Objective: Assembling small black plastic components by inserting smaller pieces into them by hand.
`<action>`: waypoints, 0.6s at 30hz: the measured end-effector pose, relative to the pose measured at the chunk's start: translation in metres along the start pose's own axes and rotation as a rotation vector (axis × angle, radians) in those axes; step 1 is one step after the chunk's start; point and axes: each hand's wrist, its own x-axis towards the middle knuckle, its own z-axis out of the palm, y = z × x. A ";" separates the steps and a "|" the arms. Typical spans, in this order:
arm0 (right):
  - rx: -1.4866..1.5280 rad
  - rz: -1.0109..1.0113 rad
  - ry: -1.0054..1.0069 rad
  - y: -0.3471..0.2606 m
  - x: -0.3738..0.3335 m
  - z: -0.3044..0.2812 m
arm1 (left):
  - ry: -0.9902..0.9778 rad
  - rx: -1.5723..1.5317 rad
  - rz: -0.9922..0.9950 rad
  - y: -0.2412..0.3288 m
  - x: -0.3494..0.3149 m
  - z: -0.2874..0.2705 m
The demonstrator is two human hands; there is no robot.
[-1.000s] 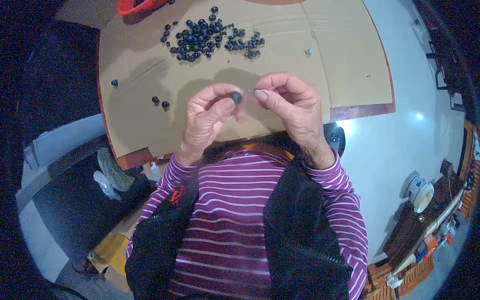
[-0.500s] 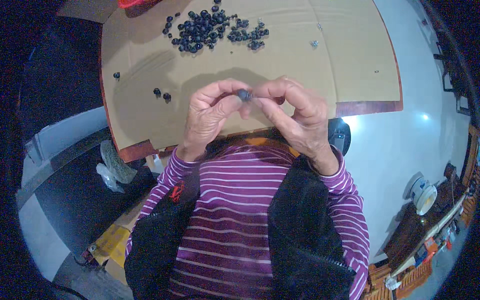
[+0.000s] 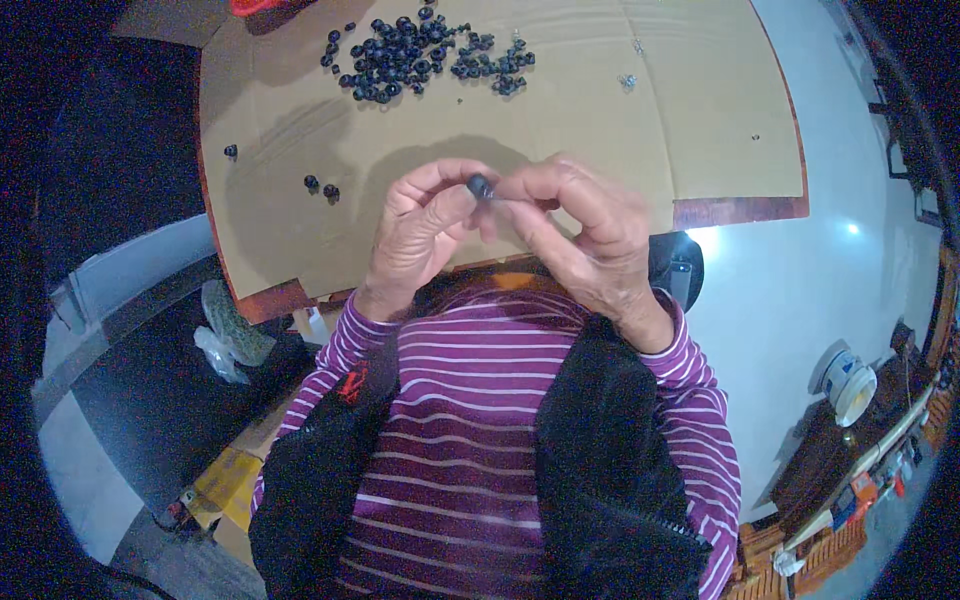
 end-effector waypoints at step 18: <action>0.545 0.551 -0.203 0.010 0.003 -0.005 | -0.136 0.079 -0.190 -0.008 -0.001 -0.017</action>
